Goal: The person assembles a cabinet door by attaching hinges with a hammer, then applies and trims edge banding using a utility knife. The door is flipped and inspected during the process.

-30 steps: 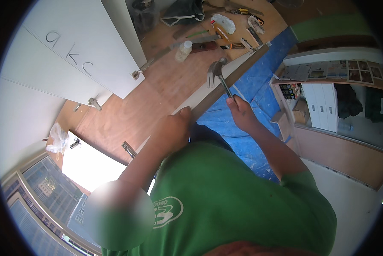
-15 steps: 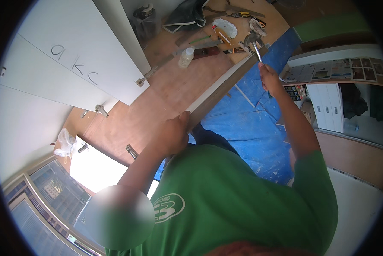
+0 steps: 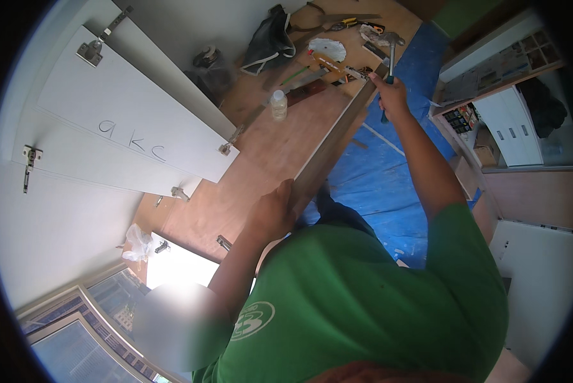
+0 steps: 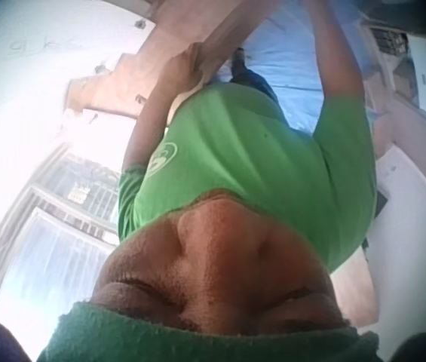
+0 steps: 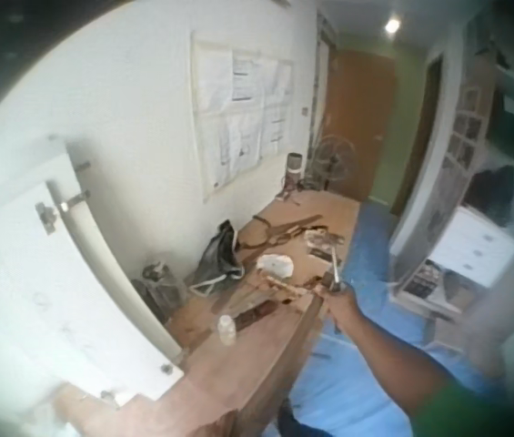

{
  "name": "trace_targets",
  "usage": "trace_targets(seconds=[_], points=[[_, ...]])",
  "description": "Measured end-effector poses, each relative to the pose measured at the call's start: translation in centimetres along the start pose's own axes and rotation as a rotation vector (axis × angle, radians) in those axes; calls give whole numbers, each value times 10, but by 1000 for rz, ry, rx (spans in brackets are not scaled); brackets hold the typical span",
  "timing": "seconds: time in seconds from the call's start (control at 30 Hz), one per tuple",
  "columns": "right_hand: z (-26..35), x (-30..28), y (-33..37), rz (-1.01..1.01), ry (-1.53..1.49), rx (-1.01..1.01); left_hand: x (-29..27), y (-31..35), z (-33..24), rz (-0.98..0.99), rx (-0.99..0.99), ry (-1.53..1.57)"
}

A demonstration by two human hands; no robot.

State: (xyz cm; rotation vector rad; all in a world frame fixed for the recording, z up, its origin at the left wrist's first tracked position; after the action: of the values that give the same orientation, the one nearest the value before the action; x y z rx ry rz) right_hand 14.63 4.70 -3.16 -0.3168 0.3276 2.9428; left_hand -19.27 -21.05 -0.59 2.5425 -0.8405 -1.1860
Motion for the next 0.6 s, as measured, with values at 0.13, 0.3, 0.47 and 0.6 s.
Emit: trace_targets(seconds=[0.13, 0.3, 0.47, 0.6], points=[[-6, 7, 28, -1, -32, 22, -1, 11, -8, -173, 81, -112], [-11, 9, 34, 25, -132, -43, -5, 48, -9, -165, 68, -156], [-17, -4, 18, -19, -156, 34, 7, 111, 16, -106, -181, -89], [-25, -15, 1, -124, -288, 109, 24, 130, 20, -296, -157, -49]])
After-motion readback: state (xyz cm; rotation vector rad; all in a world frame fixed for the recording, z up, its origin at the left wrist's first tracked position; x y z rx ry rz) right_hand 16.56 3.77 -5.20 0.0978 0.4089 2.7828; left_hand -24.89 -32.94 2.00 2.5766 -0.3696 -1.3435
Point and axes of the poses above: each hand's wrist, its own y-axis away from the middle knuckle, its own x-axis out of the palm, z = x × y, the point moved 4 cm from there along -y, towards the middle knuckle, and after that the axes turned 9 degrees about z, right-handed, at the moved point
